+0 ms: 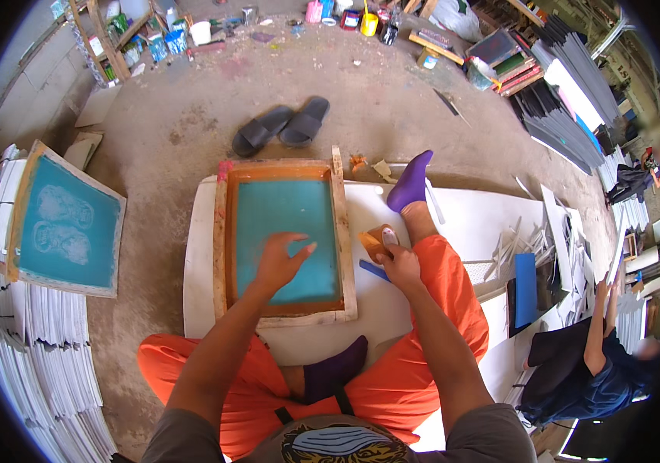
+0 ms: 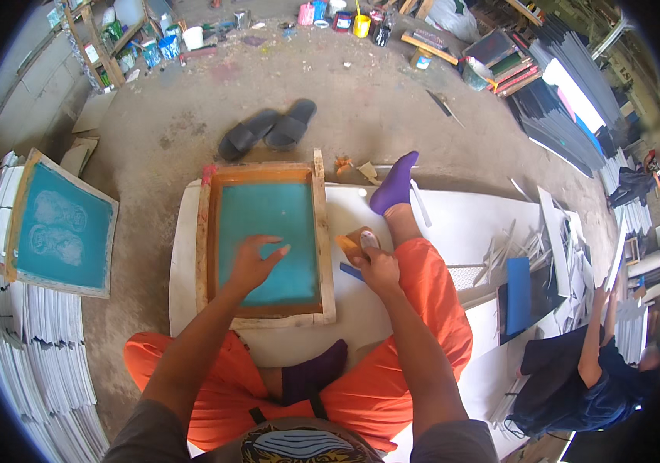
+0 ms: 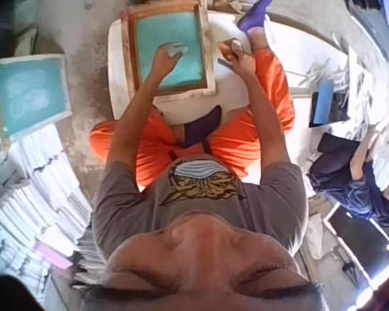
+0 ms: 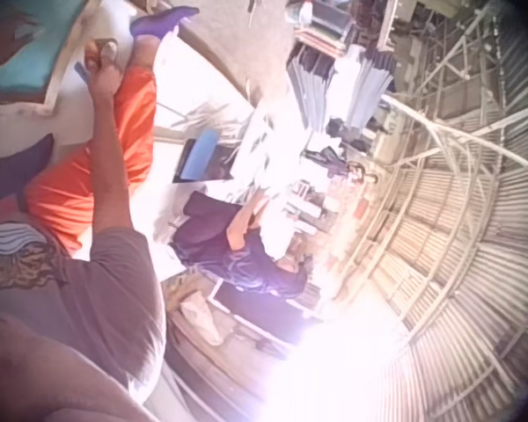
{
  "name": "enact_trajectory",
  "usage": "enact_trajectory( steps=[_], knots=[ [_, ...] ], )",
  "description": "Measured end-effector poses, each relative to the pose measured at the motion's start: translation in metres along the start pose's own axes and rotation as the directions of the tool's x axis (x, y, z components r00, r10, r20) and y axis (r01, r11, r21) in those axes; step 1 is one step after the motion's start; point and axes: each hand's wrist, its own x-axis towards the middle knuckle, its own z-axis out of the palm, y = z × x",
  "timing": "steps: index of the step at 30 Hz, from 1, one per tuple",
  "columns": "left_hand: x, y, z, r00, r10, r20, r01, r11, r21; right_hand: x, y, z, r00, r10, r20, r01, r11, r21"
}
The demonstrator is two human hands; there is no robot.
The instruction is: The person sits on the floor and applies masking tape to the edges of a wooden screen printing frame. They repeatedly tear strips of tape and press them onto the frame's perimeter to seal the edges.
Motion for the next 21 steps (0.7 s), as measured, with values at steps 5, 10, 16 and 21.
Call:
enact_trajectory(
  steps=[5,10,16,21],
  knots=[
    [0.026,0.078,0.001,0.986,-0.005,0.169,0.055,0.954,-0.295,-0.022,-0.047,-0.051,0.999,0.019,-0.027,-0.010,0.951,0.308],
    [0.031,0.111,0.006,0.952,0.046,0.302,0.047,0.955,-0.293,-0.045,-0.061,-0.074,0.999,-0.011,-0.034,0.025,0.886,0.462],
    [0.012,0.117,0.011,0.950,0.040,0.309,0.089,0.915,-0.394,-0.067,-0.094,-0.082,0.999,-0.034,0.016,0.018,0.802,0.597],
    [0.001,0.115,0.016,0.965,0.166,0.204,-0.092,0.940,-0.330,-0.077,-0.094,-0.076,0.999,-0.035,0.039,0.000,0.741,0.672]
  ],
)
